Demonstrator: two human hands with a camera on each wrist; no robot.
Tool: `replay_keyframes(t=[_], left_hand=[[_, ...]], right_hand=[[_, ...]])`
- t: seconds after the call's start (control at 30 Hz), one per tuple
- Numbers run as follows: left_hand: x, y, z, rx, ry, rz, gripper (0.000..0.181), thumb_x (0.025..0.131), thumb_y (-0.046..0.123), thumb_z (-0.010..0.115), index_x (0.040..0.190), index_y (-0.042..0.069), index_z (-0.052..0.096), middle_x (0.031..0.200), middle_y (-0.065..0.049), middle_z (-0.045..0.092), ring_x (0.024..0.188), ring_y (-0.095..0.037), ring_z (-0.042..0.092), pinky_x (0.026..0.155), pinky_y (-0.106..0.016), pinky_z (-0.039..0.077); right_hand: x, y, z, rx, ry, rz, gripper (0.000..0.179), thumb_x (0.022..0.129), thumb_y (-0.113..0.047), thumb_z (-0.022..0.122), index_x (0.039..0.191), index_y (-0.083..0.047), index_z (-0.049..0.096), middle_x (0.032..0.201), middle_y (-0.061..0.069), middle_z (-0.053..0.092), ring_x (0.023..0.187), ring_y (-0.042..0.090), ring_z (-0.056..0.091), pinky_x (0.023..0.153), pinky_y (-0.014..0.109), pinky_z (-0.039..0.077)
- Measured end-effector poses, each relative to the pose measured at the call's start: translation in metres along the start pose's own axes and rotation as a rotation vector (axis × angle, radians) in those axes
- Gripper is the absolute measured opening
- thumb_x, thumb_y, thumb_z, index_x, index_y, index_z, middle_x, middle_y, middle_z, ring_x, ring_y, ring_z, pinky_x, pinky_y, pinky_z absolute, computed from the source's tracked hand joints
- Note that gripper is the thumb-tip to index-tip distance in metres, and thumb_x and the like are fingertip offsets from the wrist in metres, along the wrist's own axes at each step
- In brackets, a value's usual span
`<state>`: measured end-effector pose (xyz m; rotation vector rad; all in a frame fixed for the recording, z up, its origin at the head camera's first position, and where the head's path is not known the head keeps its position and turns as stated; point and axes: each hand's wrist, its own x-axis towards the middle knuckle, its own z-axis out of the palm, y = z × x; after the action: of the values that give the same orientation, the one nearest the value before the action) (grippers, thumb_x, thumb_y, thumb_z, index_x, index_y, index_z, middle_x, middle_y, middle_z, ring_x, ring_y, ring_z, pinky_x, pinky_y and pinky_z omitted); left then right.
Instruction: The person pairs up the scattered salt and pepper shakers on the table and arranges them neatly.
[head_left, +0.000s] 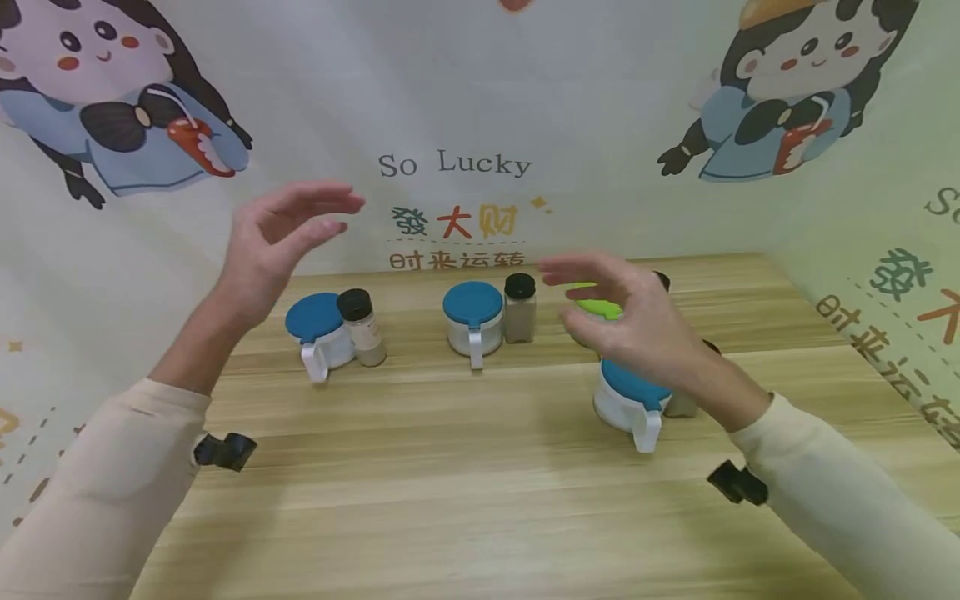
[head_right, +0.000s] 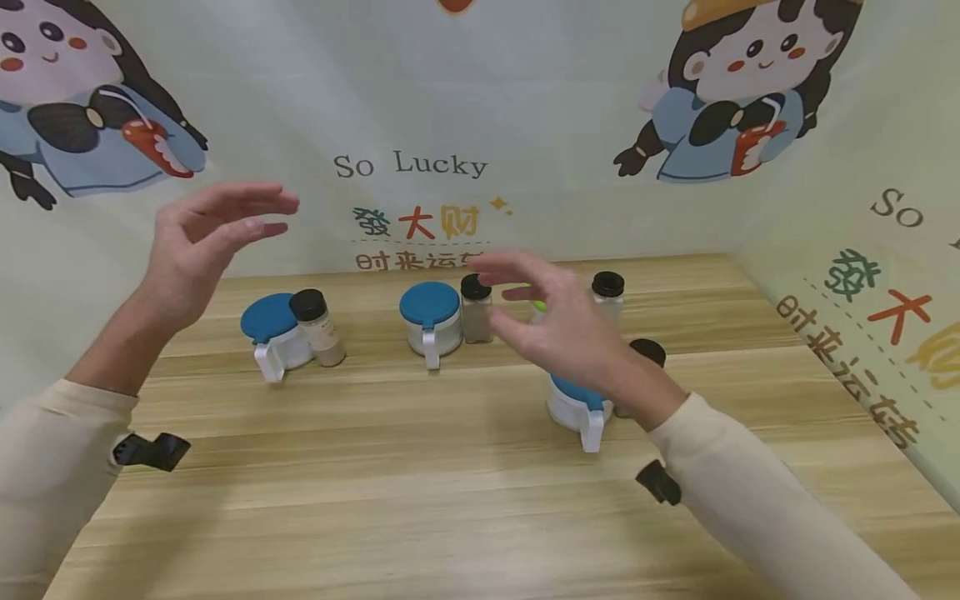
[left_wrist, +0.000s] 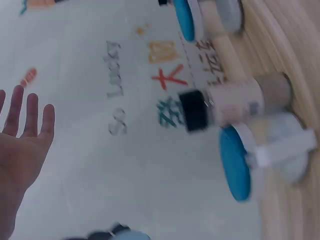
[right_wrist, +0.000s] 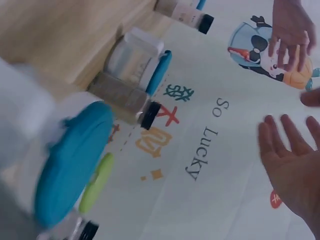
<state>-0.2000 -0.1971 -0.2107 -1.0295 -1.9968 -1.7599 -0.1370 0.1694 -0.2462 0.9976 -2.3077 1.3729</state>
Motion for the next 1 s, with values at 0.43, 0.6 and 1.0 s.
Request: replay_keyframes(t=[0.43,0.6,1.0], left_hand=[[-0.032,-0.063,-0.077,0.288,0.157,-0.214,0.033,0.104,0.018,0.061,0.131,0.0,0.067,0.128,-0.003,0.067,0.117,-0.015,0.058,0.096,-0.021,0.047],[-0.048,-0.091,-0.091,0.482,0.065,-0.37,0.044,0.105,0.025,0.059,0.143,0.002,0.057,0.145,-0.011,0.054,0.13,-0.023,0.052,0.109,-0.044,0.041],[-0.062,-0.131,-0.08,0.6,-0.353,-0.556,0.052,0.11,0.025,0.044,0.156,0.003,0.038,0.166,-0.02,0.017,0.149,-0.048,0.011,0.113,-0.068,0.02]], right_hand=[[0.08,0.027,0.098,0.018,-0.297,0.138,0.059,0.097,-0.007,0.064,0.152,-0.015,0.046,0.15,0.003,0.049,0.129,0.019,0.051,0.103,0.037,0.046],[0.102,0.03,0.142,-0.077,-0.331,0.121,0.063,0.098,-0.013,0.063,0.156,-0.021,0.04,0.158,-0.001,0.038,0.14,0.015,0.038,0.109,0.035,0.039],[0.114,0.055,0.217,-0.496,-0.381,0.161,0.08,0.101,-0.032,0.061,0.165,-0.028,0.013,0.165,0.008,0.02,0.142,0.029,0.035,0.1,0.041,0.048]])
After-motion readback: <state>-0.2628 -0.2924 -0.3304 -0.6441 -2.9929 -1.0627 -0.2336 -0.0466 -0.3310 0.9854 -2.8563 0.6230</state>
